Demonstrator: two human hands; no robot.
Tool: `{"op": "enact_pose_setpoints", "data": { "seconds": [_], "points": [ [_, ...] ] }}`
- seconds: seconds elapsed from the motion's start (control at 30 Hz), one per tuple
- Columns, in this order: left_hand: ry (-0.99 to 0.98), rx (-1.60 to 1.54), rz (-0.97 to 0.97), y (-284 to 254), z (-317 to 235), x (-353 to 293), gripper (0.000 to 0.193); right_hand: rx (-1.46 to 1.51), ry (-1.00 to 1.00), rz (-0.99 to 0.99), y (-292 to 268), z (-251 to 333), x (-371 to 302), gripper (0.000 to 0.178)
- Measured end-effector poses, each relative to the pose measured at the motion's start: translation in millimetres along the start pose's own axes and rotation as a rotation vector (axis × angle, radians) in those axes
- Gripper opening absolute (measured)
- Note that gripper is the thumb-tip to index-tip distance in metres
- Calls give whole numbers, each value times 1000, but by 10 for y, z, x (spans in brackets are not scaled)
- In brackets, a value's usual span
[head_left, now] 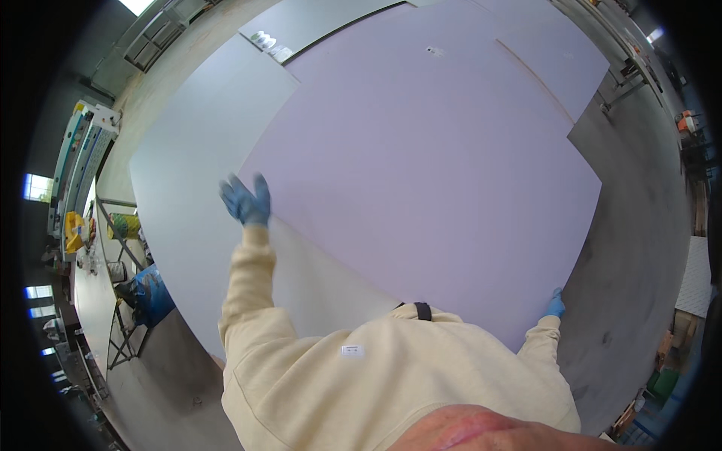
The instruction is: The person repeatedly picks up large white panels from a nearby stack and places them onto a vertical rack. They handle each panel with both hands, aligning it before setting it down. A coworker is visible in the background handling similar panels.
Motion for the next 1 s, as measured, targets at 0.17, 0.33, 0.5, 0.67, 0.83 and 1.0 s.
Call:
{"op": "enact_pose_setpoints", "data": {
  "seconds": [0.17, 0.33, 0.5, 0.67, 0.83, 1.0],
  "points": [
    [44, 25, 499, -294, -259, -1751, 106, 84, -72, 26, -105, -30, -147, 74],
    [-80, -111, 416, -93, -579, -1696, 110, 202, 81, 194, 59, -136, -232, 70],
    [-55, -141, 372, 84, -650, -1155, 106, 298, 177, 316, 336, -150, -445, 54],
    [5, -67, 356, 497, -847, -543, 106, 336, -23, 415, 515, 205, -912, 32],
    [115, -59, 423, 892, -1282, -193, 104, 629, -136, 447, 594, 714, -1487, 26],
    [163, -67, 414, 1234, -1425, 199, 100, 578, -182, 517, 689, 1159, -1747, 17]
  ]
}}
Point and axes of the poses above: each hand's wrist, its own x-axis towards the middle knuckle, its own y-axis out of the palm, z = x × y, the point moved 4 cm from there along x, towards the middle knuckle, and after that the axes turned 5 degrees about -x, right-handed, at the moved point
